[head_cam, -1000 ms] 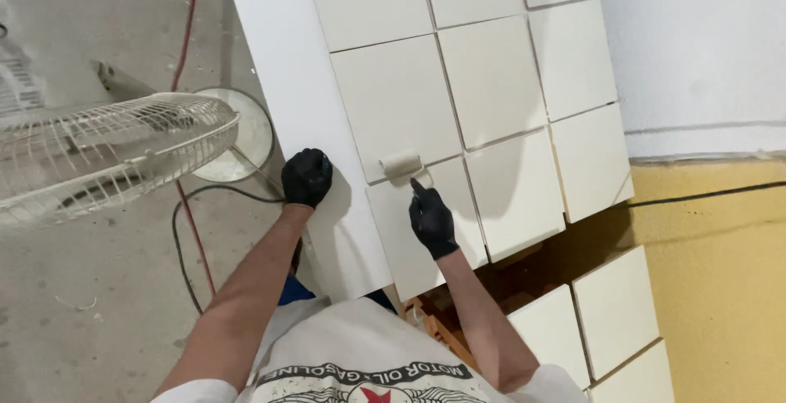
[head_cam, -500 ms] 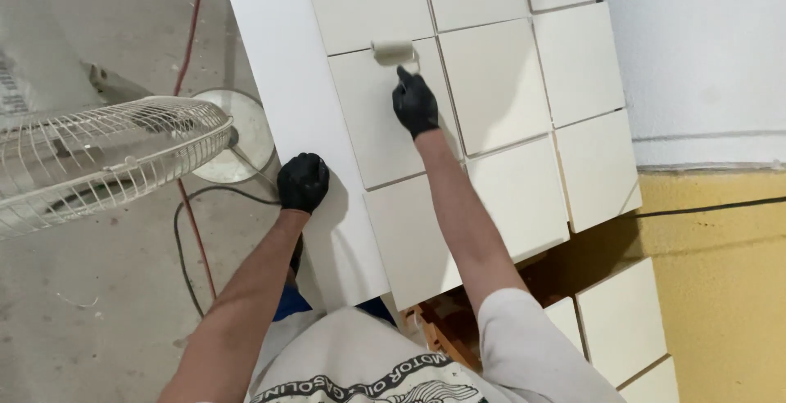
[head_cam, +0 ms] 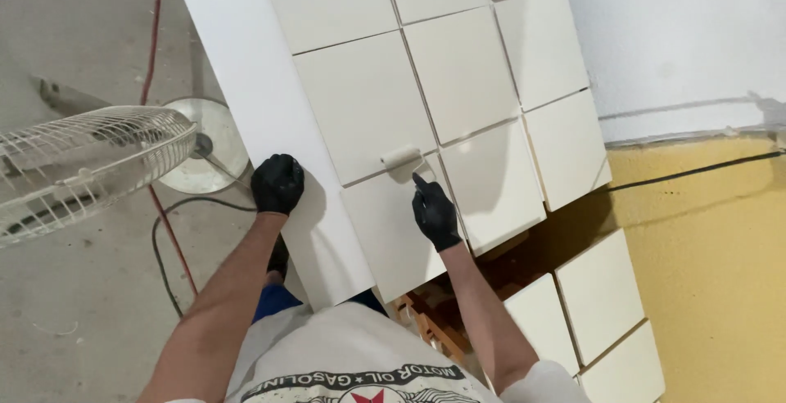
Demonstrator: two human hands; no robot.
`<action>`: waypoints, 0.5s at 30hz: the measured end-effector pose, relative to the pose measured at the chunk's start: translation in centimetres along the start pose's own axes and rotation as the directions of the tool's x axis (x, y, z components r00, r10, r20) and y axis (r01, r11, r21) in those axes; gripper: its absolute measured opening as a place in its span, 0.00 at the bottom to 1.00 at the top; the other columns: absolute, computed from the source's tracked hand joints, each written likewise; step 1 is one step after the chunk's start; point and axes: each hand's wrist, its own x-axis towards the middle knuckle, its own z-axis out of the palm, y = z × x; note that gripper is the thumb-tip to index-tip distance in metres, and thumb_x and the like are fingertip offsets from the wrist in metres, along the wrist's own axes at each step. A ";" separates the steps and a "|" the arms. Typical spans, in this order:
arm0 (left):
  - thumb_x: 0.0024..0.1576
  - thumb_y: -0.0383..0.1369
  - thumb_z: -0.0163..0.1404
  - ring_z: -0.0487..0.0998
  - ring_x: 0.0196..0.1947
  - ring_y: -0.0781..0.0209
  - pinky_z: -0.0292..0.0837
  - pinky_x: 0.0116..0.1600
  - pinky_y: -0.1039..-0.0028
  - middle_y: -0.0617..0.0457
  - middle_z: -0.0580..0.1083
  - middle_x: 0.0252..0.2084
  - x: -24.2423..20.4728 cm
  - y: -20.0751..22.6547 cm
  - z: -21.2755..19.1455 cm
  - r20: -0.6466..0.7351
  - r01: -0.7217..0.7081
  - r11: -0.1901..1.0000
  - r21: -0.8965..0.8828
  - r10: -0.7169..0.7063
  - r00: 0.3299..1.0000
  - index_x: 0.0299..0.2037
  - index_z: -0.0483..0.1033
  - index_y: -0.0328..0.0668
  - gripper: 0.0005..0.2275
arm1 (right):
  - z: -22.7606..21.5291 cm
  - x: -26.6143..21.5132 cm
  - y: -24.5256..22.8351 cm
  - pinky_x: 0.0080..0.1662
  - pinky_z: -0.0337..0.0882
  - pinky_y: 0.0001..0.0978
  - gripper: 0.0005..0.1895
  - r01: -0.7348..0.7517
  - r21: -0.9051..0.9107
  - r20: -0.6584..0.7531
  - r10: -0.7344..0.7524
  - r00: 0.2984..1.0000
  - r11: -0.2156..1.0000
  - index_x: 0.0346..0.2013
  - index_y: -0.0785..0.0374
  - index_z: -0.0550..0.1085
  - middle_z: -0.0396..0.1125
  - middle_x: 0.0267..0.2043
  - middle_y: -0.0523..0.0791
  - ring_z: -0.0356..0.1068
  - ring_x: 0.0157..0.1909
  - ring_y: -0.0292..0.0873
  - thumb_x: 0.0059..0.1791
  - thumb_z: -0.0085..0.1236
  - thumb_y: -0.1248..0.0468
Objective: The person uses a small paint roller to apply white paint to the surface of several square panels arranged on a workbench. They systematically cover the panels, moving the roller back and forth to ensure even coverage.
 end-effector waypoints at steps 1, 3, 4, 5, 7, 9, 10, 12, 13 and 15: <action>0.61 0.36 0.52 0.72 0.25 0.60 0.70 0.34 0.74 0.57 0.66 0.23 0.0 0.0 -0.2 0.003 -0.021 1.000 0.007 0.021 1.000 0.26 0.69 0.49 0.11 | -1.1 -0.2 0.3 0.45 0.77 0.27 0.24 -0.132 0.145 0.056 0.125 0.991 0.981 0.62 0.42 0.76 0.70 0.37 0.37 0.74 0.42 0.36 0.51 0.54 0.62; 0.62 0.35 0.52 0.72 0.25 0.59 0.69 0.35 0.75 0.55 0.67 0.24 0.0 0.1 0.0 0.006 -0.043 0.999 0.011 0.043 0.999 0.26 0.69 0.47 0.12 | -1.7 0.6 1.4 0.47 0.76 0.26 0.25 -0.266 0.277 0.126 0.240 0.963 0.923 0.64 0.46 0.76 0.69 0.38 0.40 0.74 0.43 0.35 0.51 0.56 0.63; 0.61 0.36 0.52 0.72 0.25 0.60 0.70 0.34 0.75 0.57 0.67 0.24 -0.1 0.0 0.2 0.002 -0.034 0.998 0.046 0.034 0.999 0.26 0.69 0.49 0.11 | -1.1 1.5 2.2 0.50 0.76 0.29 0.25 -0.261 0.172 0.148 0.237 0.960 0.950 0.64 0.40 0.74 0.70 0.40 0.38 0.74 0.45 0.36 0.51 0.55 0.61; 0.61 0.37 0.51 0.72 0.25 0.61 0.71 0.34 0.75 0.58 0.66 0.24 -0.2 -0.1 0.5 -0.003 -0.026 0.996 0.081 0.026 1.000 0.27 0.69 0.51 0.10 | -0.4 2.5 3.0 0.53 0.76 0.31 0.24 -0.250 0.065 0.169 0.237 0.957 0.966 0.64 0.35 0.73 0.70 0.42 0.37 0.75 0.47 0.37 0.52 0.54 0.58; 0.59 0.37 0.52 0.72 0.24 0.61 0.70 0.31 0.75 0.59 0.65 0.22 0.1 0.1 0.4 -0.003 -0.004 0.997 0.076 0.004 1.000 0.26 0.69 0.51 0.10 | 1.9 5.7 3.7 0.48 0.76 0.31 0.24 -0.094 0.036 0.076 0.091 0.993 0.995 0.64 0.36 0.73 0.69 0.38 0.37 0.74 0.43 0.37 0.52 0.54 0.58; 0.57 0.37 0.52 0.72 0.23 0.61 0.69 0.29 0.75 0.60 0.65 0.21 0.0 0.2 0.4 0.001 0.022 0.997 0.074 -0.022 1.000 0.24 0.69 0.51 0.10 | 4.7 10.1 4.0 0.44 0.76 0.31 0.25 0.061 -0.004 -0.008 -0.061 0.998 0.998 0.63 0.37 0.74 0.68 0.34 0.37 0.74 0.40 0.37 0.51 0.53 0.57; 0.58 0.37 0.52 0.72 0.23 0.60 0.69 0.29 0.75 0.59 0.66 0.22 -0.1 0.1 0.4 0.004 0.024 0.998 0.051 -0.024 1.000 0.24 0.69 0.51 0.10 | 6.2 13.0 4.1 0.43 0.76 0.34 0.23 0.073 0.008 -0.008 -0.073 0.997 0.997 0.63 0.39 0.75 0.69 0.33 0.40 0.74 0.40 0.40 0.51 0.53 0.56; 0.59 0.38 0.52 0.73 0.24 0.59 0.70 0.29 0.74 0.58 0.66 0.22 -0.3 0.1 0.9 0.011 0.030 0.999 0.032 -0.030 0.999 0.24 0.69 0.50 0.11 | 9.6 19.3 4.2 0.43 0.75 0.37 0.22 0.087 0.025 -0.002 -0.087 0.996 0.996 0.62 0.40 0.75 0.69 0.32 0.43 0.75 0.40 0.42 0.52 0.53 0.55; 0.58 0.39 0.52 0.73 0.25 0.59 0.71 0.31 0.73 0.58 0.66 0.23 -0.4 0.0 1.2 -0.011 0.041 0.998 0.054 -0.041 0.999 0.25 0.69 0.52 0.10 | 11.4 22.7 4.2 0.43 0.75 0.34 0.22 0.237 -0.040 -0.081 -0.239 0.968 0.971 0.62 0.46 0.75 0.69 0.33 0.43 0.75 0.40 0.41 0.53 0.52 0.56; 0.58 0.40 0.52 0.73 0.26 0.58 0.72 0.33 0.72 0.59 0.66 0.24 -0.5 0.4 0.5 -0.026 0.059 0.995 0.080 -0.057 0.998 0.26 0.70 0.53 0.09 | 14.5 27.6 4.2 0.43 0.76 0.31 0.21 0.376 -0.108 -0.141 -0.389 0.910 0.920 0.62 0.51 0.75 0.69 0.34 0.43 0.75 0.40 0.41 0.54 0.51 0.57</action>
